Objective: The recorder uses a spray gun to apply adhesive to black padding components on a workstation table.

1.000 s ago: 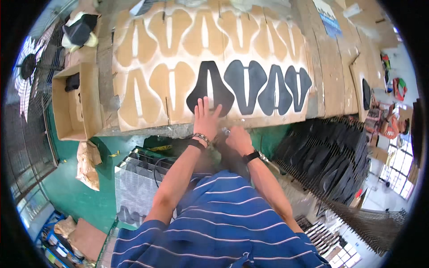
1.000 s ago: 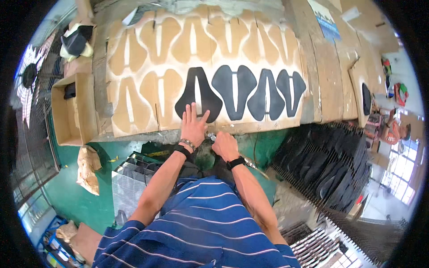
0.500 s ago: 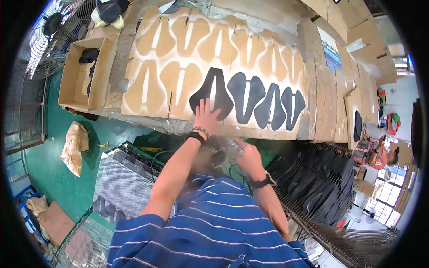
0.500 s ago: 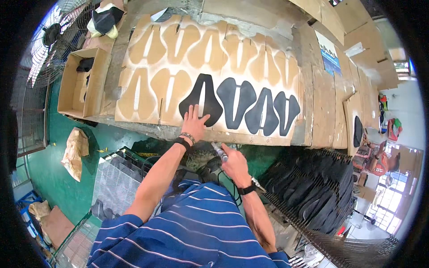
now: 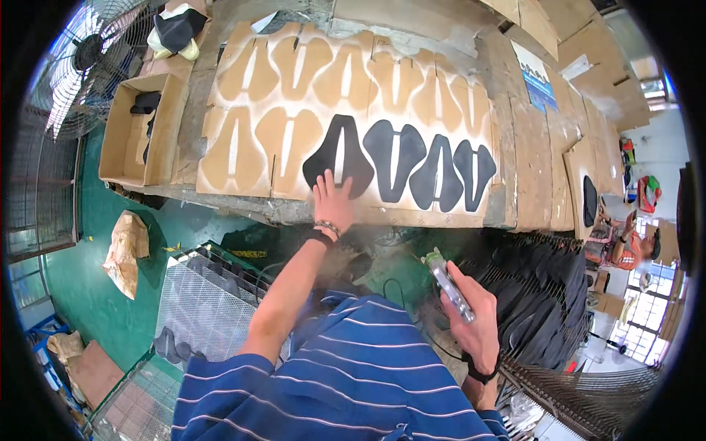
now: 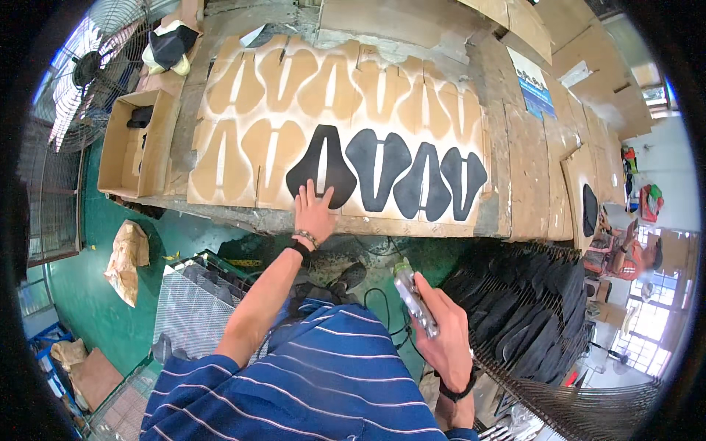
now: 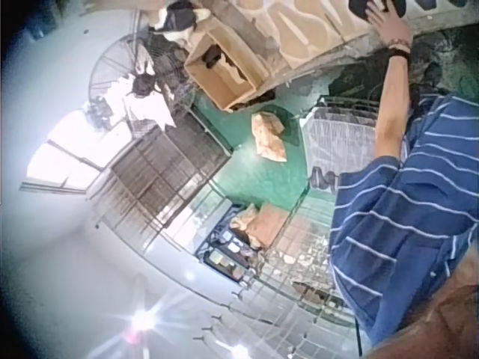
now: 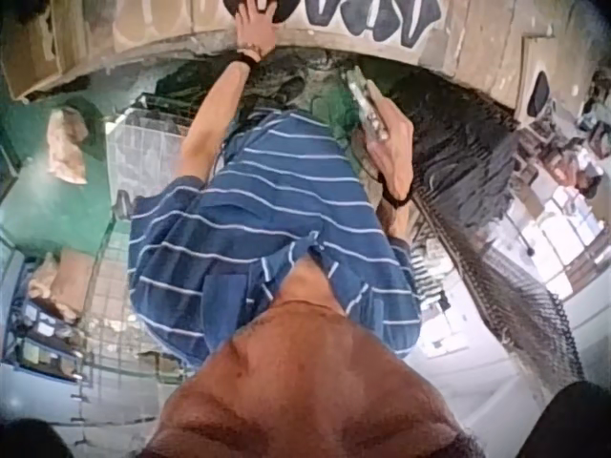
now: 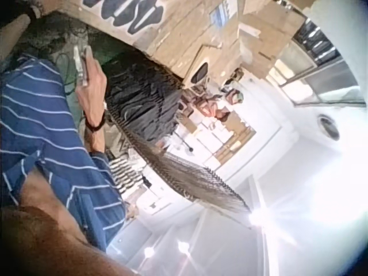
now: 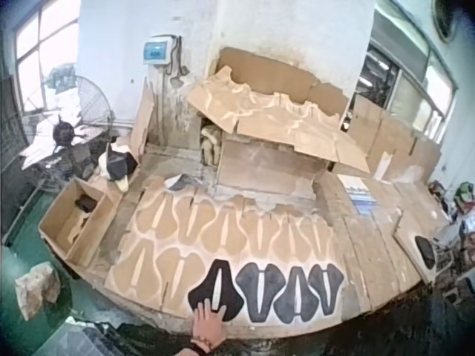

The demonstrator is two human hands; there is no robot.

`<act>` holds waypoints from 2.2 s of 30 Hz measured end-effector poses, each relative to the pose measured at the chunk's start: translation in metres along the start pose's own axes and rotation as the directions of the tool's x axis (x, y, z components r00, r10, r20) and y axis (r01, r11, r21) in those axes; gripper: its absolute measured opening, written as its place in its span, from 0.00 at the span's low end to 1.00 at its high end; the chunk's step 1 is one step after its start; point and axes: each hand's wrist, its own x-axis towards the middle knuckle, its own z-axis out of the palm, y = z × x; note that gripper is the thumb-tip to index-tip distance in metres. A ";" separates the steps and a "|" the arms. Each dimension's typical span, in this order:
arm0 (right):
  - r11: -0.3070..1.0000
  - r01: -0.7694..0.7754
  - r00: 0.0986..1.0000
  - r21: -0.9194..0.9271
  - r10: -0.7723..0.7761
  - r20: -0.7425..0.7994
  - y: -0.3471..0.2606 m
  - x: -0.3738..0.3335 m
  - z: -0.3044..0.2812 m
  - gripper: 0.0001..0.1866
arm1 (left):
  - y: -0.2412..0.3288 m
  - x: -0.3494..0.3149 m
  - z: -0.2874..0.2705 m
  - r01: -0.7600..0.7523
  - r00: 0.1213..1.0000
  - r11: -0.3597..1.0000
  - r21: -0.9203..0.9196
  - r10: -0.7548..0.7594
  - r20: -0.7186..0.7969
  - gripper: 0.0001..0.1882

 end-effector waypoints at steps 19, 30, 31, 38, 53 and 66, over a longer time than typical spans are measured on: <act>0.990 0.137 0.974 0.019 -0.138 0.179 -0.051 -0.005 -0.036 0.47 | 0.014 -0.021 -0.012 0.051 0.983 0.993 0.102 -0.068 0.169 0.50; 0.980 0.197 0.977 -0.032 -0.194 0.086 -0.045 0.002 -0.036 0.46 | 0.017 -0.017 -0.019 0.047 0.974 0.993 0.106 -0.069 0.217 0.49; 0.981 0.191 0.980 -0.020 -0.190 0.063 -0.045 0.002 -0.037 0.46 | 0.017 -0.017 -0.018 0.048 0.974 0.993 0.106 -0.070 0.217 0.49; 0.991 0.128 0.992 -0.026 -0.128 -0.016 -0.050 0.004 -0.032 0.31 | 0.013 -0.018 -0.011 0.031 0.980 0.993 0.118 -0.053 0.190 0.51; 0.994 0.086 0.996 -0.064 -0.086 0.007 -0.070 -0.001 -0.036 0.35 | 0.008 -0.006 -0.016 0.080 0.978 0.997 -0.002 -0.079 0.193 0.43; 0.993 0.090 0.996 -0.070 -0.091 -0.003 -0.072 0.000 -0.026 0.34 | 0.060 -0.030 0.007 0.014 0.971 0.955 -0.296 0.058 0.232 0.31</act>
